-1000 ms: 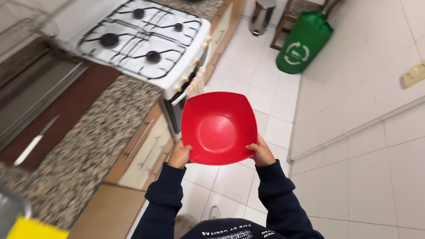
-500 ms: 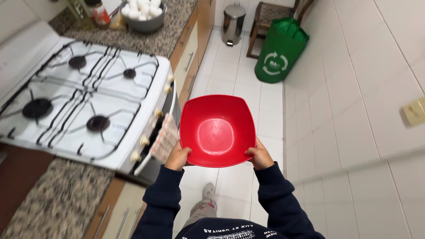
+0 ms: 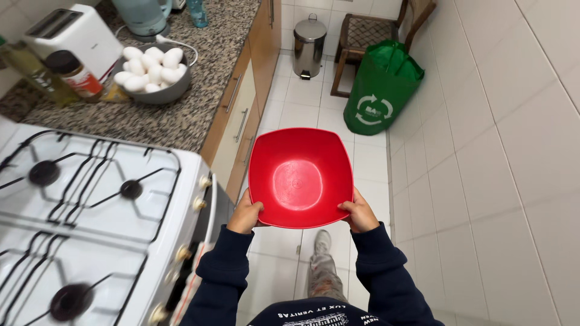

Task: The person places bags of flour into an upper kitchen cabinet, retrieves a red bowl from a lower cabinet, places bread inside it, and then puts a bottle of oil and a jar of coffee into the upper cabinet.

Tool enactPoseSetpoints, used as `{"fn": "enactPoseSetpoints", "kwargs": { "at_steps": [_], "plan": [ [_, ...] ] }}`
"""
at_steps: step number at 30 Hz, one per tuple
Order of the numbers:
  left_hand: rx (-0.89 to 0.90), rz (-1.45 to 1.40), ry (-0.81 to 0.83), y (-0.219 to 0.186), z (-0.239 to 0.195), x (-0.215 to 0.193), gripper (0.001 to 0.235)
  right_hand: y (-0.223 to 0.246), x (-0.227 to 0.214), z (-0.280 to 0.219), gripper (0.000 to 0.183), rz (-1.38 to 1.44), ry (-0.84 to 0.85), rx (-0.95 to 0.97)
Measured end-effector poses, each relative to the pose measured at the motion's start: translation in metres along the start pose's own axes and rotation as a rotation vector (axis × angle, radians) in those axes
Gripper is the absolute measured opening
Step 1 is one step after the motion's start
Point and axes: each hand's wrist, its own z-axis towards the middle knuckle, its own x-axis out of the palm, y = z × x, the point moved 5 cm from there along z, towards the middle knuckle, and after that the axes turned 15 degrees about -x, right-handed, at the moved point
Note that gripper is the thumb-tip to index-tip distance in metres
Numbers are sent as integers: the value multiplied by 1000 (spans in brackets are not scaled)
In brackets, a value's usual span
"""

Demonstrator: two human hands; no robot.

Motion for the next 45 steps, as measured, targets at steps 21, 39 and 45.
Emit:
{"fn": "enactPoseSetpoints", "kwargs": {
  "at_steps": [21, 39, 45],
  "plan": [
    [59, -385, -175, -301, 270, 93, 81, 125, 60, 475, 69, -4, 238, -15],
    [93, -472, -293, -534, 550, -9, 78, 127, 240, 868, 70, 5, 439, 46],
    [102, -620, -430, -584, 567, -23, 77, 86, 299, 964, 69, -32, 611, 144]
  ]
}}
